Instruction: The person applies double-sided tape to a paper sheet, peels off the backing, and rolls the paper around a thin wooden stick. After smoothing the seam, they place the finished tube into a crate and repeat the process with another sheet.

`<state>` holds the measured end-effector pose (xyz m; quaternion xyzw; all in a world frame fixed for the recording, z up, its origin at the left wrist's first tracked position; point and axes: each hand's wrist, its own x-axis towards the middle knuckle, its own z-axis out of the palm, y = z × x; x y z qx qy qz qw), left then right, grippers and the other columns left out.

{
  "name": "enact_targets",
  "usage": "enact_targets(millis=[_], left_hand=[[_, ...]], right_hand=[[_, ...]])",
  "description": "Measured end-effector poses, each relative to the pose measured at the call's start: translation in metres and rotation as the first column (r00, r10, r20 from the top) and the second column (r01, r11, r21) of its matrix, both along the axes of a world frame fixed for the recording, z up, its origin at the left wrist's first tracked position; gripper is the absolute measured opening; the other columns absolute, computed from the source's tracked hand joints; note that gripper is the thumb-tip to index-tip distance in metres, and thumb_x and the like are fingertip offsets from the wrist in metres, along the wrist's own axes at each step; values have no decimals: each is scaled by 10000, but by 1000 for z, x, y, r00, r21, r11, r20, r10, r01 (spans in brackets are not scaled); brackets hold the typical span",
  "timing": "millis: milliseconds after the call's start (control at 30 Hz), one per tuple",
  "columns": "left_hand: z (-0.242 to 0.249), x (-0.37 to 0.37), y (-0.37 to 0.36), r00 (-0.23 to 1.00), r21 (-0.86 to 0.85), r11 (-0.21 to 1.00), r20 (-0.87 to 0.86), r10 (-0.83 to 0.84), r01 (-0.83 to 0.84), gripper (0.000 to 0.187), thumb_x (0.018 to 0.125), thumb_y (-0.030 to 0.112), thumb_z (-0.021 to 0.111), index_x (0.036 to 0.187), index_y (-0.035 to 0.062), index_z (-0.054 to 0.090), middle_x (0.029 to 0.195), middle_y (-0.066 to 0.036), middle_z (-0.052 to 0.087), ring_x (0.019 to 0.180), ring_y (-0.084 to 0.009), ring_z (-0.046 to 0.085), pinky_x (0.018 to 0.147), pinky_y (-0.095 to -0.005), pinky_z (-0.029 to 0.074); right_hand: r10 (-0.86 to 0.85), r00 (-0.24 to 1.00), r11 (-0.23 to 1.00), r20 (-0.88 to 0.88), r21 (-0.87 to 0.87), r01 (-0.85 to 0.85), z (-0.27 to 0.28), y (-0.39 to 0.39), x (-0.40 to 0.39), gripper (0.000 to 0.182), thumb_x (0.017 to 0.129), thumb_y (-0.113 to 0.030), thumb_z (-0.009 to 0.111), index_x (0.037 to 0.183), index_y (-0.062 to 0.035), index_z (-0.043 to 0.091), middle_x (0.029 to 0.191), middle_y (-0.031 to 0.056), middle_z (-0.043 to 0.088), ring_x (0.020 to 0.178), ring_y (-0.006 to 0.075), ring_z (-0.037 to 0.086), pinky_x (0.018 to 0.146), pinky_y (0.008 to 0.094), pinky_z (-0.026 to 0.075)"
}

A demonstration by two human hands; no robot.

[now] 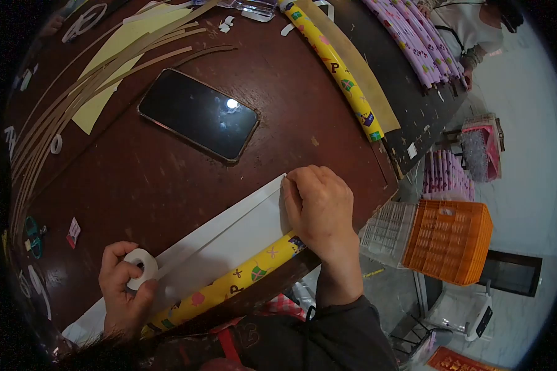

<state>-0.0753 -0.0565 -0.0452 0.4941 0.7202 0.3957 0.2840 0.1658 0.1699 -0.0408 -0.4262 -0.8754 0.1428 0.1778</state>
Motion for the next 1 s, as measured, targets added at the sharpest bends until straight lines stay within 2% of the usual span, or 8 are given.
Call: enact_targets(millis=[633,833,933,1000], left_hand=[[1,2,0,997,-24,999,59,44,-43,247,690,142,740,730,19,530,1086,-193,522,848,-249,606,677,-346,505],[0,1,0,1000,-19,1000,14,14,-14,254,693,156,741,729,14,533,1086,-195,522,842,-251,609,676,-349,506],[1,1,0,1000,-28,999,11,16,-16,259,690,161,744,730,13,535,1086,-193,522,850,-251,610,681,-350,508],[3,1,2,999,-29,999,29,16,-16,263,689,168,745,730,11,538,1084,-193,523,856,-257,612,688,-352,508]], right_hand=[[15,998,999,53,44,-18,0,0,-2,67,788,-82,675,807,-45,623,762,104,624,727,297,614,654,392,499],[-45,999,997,19,61,44,2,-3,-5,72,777,-71,683,825,-48,634,762,99,617,714,287,605,637,388,494],[-21,1000,999,11,48,21,3,-2,-4,83,760,-65,688,827,-52,642,757,88,600,709,277,586,628,381,485],[39,997,994,71,102,-46,2,0,-2,97,736,-56,694,821,-55,646,747,76,579,703,267,564,627,377,473]])
